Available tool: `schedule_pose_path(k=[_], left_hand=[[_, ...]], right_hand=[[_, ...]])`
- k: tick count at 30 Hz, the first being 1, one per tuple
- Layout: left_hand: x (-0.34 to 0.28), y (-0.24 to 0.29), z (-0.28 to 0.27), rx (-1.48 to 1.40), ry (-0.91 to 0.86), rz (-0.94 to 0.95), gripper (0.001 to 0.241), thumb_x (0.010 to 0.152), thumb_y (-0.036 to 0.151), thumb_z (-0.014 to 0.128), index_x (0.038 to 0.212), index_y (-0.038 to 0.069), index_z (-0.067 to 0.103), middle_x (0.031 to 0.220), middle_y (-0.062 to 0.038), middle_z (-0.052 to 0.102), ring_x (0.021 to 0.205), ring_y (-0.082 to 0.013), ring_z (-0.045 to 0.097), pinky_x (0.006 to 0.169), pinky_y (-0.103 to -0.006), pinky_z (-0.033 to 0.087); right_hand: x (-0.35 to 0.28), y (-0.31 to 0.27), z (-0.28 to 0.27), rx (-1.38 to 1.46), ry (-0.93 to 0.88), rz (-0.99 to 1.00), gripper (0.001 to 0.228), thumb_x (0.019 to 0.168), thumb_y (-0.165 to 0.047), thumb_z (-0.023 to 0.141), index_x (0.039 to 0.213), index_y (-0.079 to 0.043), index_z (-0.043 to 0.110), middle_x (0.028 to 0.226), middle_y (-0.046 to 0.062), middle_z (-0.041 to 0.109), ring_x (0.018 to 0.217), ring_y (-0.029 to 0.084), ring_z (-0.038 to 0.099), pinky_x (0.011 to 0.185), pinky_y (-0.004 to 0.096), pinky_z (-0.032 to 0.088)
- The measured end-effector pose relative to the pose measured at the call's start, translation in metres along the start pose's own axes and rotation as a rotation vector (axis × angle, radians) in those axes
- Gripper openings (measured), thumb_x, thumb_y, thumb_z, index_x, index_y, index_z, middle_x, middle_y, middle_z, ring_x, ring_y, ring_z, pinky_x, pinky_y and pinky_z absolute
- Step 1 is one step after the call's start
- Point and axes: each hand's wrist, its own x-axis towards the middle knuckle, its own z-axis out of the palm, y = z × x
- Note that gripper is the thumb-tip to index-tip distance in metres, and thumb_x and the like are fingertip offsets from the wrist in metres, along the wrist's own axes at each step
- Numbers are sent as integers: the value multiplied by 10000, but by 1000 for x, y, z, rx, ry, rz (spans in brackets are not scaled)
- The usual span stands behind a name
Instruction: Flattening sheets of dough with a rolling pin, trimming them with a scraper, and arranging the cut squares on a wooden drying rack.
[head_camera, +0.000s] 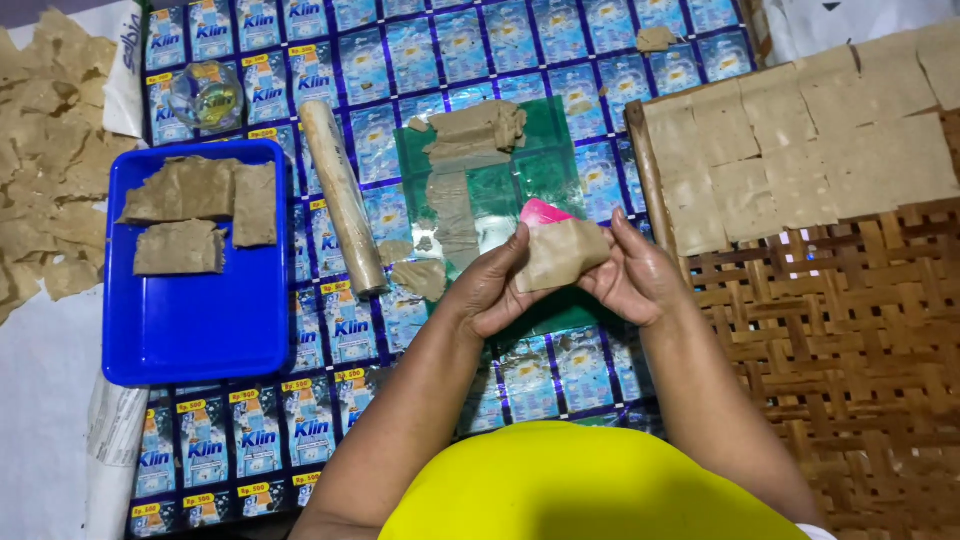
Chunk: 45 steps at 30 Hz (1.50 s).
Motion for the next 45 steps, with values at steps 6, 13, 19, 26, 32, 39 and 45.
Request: schedule_pose_path(k=[6, 13, 19, 26, 32, 39, 45], left_hand=[[23, -39, 48, 121, 50, -84, 535, 1006, 390, 705, 1313, -38, 615, 1272, -235, 689, 1103, -364, 721, 1008, -554, 568], [75, -97, 85, 238, 28, -217, 647, 991, 478, 696, 1358, -42, 576, 1316, -227, 638, 1119, -337, 704, 1007, -521, 572], [107, -143, 115, 258, -12, -331, 887, 1019, 579, 582, 1577, -46, 291, 1544, -290, 408, 1362, -465, 495, 1087, -576, 464], [88, -170, 106, 1220, -131, 196, 597, 947, 355, 559, 1432, 10, 511, 1338, -181, 656, 1175, -313, 654, 1030, -417, 521], [67, -181, 77, 1749, -437, 590, 513, 1000, 364, 519, 1416, 64, 514, 1495, -204, 482, 1392, -398, 451, 1138, -551, 427], [66, -181, 72, 1780, -475, 636, 495, 1023, 358, 523, 1402, 40, 522, 1482, -197, 487, 1437, -405, 409, 1172, -546, 406], [65, -178, 73, 1775, -471, 598, 493, 1022, 363, 516, 1407, 54, 519, 1492, -187, 479, 1455, -407, 390, 1182, -551, 386]], right_hand=[[-40, -24, -100, -97, 189, -136, 311, 1049, -360, 588, 1169, -97, 705, 1149, 158, 755, 1027, 292, 753, 872, 443, 626], [-119, -59, -90, -110, 327, -251, 292, 1048, -279, 586, 1205, -48, 671, 1146, 197, 742, 991, 298, 754, 832, 455, 641], [-169, -107, -122, -91, 410, -358, 267, 1053, -220, 580, 1179, 4, 654, 1107, 230, 742, 925, 307, 766, 781, 467, 654], [-205, -224, -103, -308, 615, -540, 336, 1098, -139, 471, 1279, 137, 535, 982, 149, 692, 790, 181, 744, 755, 225, 692], [-153, -316, -111, 1, 836, -733, 592, 908, -47, 626, 1420, 145, 400, 1227, 257, 638, 1040, 326, 787, 862, 325, 762], [-110, -335, -175, 470, 807, -960, 600, 836, 152, 579, 1416, 174, 425, 1349, 373, 567, 1161, 475, 683, 962, 491, 658], [-116, -314, -204, 409, 847, -968, 435, 819, 158, 538, 1249, 192, 486, 1275, 348, 560, 1043, 424, 733, 1083, 538, 587]])
